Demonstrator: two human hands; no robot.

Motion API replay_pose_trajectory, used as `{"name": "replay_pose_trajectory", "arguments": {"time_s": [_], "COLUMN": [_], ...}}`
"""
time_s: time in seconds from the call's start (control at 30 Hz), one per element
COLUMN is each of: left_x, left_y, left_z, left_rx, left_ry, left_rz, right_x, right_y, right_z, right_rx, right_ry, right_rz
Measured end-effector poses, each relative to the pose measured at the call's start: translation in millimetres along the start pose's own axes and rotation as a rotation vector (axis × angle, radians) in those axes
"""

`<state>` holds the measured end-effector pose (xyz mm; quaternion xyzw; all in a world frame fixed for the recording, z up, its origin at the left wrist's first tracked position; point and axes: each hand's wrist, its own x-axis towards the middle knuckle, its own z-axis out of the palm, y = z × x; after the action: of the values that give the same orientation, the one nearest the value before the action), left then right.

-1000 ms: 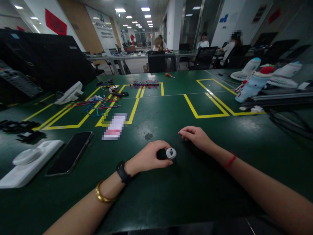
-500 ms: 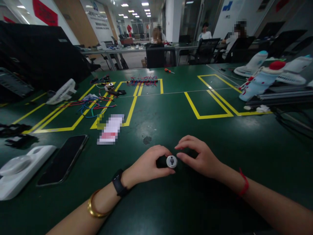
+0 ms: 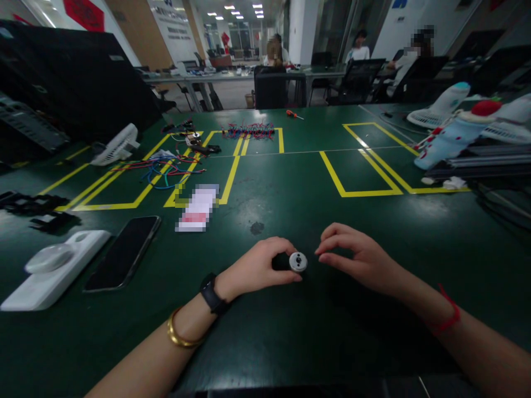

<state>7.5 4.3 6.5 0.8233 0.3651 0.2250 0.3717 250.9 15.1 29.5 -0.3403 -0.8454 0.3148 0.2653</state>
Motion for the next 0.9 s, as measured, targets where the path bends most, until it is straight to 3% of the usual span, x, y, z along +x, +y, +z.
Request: {"name": "replay_pose_trajectory", "arguments": {"time_s": [0.1, 0.23, 0.4, 0.53, 0.67, 0.9], "left_x": [0, -1, -2, -2, -2, -5], "left_y": [-1, -2, -3, -4, -6, -6], "left_z": [1.1, 2.3, 1.5, 0.8, 0.7, 1.1], "left_rx": [-0.009, -0.021, -0.034, -0.036, -0.037, -0.025], "left_ry": [0.001, 0.007, -0.018, -0.031, -0.038, -0.027], "left_rz": [0.005, 0.005, 0.007, -0.006, -0.012, 0.003], "right_x": [-5, -3, 0, -1, -2, -4], "right_y": [14, 24, 28, 30, 32, 49], "right_z": [-3, 4, 9, 6, 3, 6], "right_rx": [-0.090, -0.174, -0.253, -0.187, 0.098, 0.550], "right_ry": [-0.158, -0.258, -0.291, -0.296, -0.175, 0.302], "right_rz": [0.013, 0.003, -0.016, -0.003, 0.085, 0.373]}}
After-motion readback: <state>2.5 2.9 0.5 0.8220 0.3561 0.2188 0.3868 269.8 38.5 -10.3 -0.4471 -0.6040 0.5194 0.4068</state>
